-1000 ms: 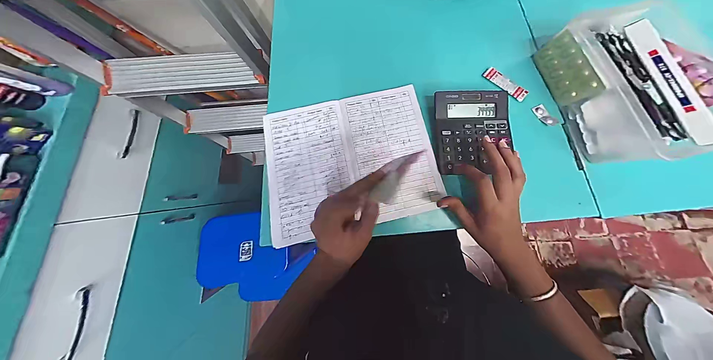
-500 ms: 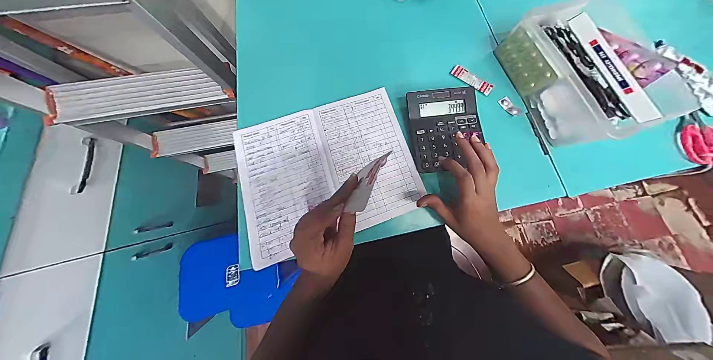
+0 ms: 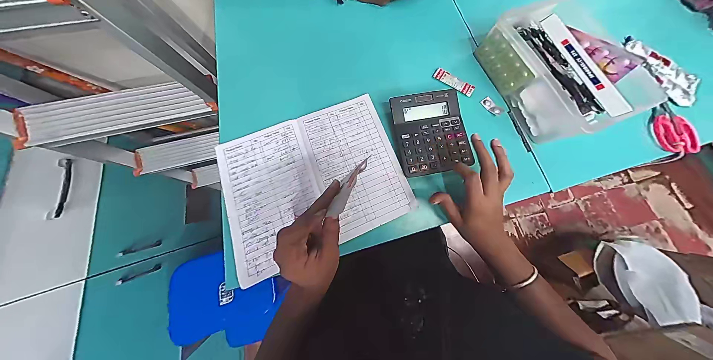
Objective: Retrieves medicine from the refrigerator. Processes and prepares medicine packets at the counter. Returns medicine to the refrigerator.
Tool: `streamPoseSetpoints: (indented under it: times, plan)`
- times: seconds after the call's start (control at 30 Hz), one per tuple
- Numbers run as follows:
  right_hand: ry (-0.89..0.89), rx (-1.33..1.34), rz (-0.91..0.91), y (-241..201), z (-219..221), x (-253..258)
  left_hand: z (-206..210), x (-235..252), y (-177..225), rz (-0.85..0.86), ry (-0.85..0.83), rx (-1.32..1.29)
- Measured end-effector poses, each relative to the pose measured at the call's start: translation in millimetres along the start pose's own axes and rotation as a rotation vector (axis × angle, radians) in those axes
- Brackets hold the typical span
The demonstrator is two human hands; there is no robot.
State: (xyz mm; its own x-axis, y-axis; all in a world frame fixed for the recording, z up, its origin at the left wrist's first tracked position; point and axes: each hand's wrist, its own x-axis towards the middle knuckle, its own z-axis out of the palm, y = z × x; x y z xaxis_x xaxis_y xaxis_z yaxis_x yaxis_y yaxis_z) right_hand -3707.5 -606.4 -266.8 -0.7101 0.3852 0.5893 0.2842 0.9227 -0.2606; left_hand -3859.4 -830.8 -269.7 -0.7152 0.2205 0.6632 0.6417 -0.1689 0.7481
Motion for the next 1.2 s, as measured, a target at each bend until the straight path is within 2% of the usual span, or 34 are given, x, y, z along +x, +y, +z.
streamPoseSetpoints:
  times: [0.13, 0.23, 0.33, 0.57, 0.8, 1.0, 1.2]
  plan:
    - [-0.085, -0.05, 0.047, 5.8, -4.4, 2.0, 0.7, -0.6, -0.8, -0.003, -0.007, -0.012]
    - [-0.09, -0.022, 0.009, 1.5, -1.2, 7.6, 1.1, -0.9, -1.2, -0.009, -0.008, -0.007]
    - [-0.172, 0.018, -0.038, -4.0, 2.2, 11.3, 0.3, -1.3, -1.4, -0.013, -0.011, -0.019]
    - [-0.233, 0.006, -0.025, -4.4, 5.0, 22.2, 1.1, -1.2, -1.6, -0.012, 0.0, 0.002]
    - [-0.072, 0.031, 0.045, 5.1, -6.8, 9.8, 0.5, 0.0, -0.3, -0.013, -0.007, -0.003]
    - [-0.063, 0.022, 0.037, 10.0, -7.5, 0.9, 1.1, 0.3, 0.7, -0.006, -0.009, 0.018]
    - [-0.125, -0.038, 0.057, 7.3, -5.1, 13.5, 0.8, -0.1, 0.6, -0.001, 0.003, 0.033]
